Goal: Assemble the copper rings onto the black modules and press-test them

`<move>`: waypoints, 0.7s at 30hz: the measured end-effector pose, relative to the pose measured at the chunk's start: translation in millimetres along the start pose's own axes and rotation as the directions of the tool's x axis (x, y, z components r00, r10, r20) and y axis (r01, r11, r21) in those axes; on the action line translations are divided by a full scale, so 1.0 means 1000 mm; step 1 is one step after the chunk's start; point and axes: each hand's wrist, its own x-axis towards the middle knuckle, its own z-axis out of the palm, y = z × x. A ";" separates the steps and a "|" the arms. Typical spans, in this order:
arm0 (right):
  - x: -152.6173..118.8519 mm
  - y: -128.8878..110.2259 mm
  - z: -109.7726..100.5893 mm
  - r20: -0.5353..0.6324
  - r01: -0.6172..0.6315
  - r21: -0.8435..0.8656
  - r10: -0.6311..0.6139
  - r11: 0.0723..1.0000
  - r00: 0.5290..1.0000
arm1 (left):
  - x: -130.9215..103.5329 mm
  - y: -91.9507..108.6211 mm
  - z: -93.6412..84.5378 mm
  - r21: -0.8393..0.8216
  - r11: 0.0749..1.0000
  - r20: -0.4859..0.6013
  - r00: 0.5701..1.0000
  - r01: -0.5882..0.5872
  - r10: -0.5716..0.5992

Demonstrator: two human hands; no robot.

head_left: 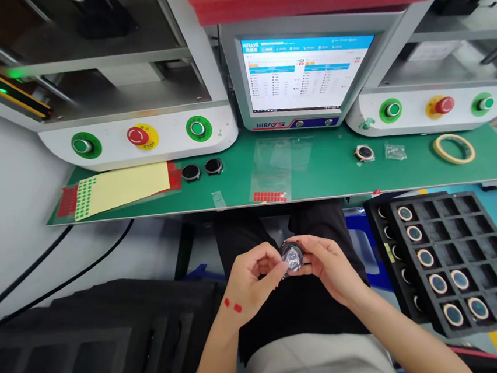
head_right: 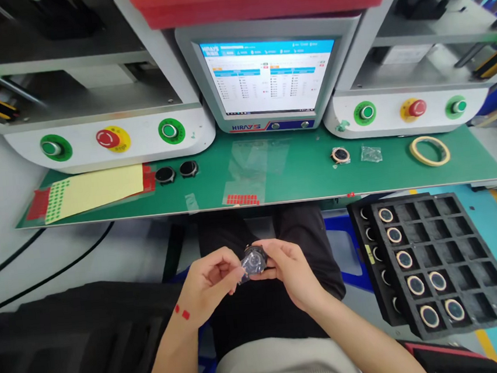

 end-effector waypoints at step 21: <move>-0.007 0.013 -0.002 -0.001 0.096 -0.086 -0.096 0.992 0.995 | 0.014 -0.004 -0.002 0.305 0.952 -0.060 0.998 0.025 -0.007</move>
